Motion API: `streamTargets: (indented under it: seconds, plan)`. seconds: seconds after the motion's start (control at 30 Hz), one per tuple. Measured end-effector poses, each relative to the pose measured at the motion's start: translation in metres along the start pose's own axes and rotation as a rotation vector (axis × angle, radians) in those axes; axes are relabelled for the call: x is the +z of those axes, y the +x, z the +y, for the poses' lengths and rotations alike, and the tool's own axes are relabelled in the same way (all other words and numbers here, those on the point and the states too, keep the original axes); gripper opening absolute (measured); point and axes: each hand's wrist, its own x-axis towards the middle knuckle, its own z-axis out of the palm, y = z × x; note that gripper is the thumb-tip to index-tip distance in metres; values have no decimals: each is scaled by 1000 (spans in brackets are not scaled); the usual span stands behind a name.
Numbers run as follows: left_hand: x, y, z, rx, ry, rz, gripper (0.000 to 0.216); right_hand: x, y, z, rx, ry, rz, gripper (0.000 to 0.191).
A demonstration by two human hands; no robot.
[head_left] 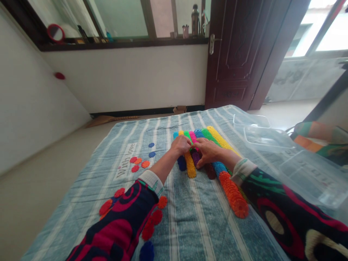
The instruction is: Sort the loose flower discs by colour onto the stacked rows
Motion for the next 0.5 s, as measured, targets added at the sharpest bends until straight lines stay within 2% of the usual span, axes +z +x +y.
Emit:
streamTargets:
  seconds: [0.17, 0.37, 0.5]
  plan:
    - [-6, -1, 4, 37, 65, -28, 20, 1, -1, 1, -5, -4, 0, 91]
    - [-12, -10, -7, 26, 5, 85, 24, 2, 3, 5, 1, -33, -6, 91]
    - [-15, -27, -16, 49, -48, 111, 24, 0, 3, 4, 5, -37, -20, 89]
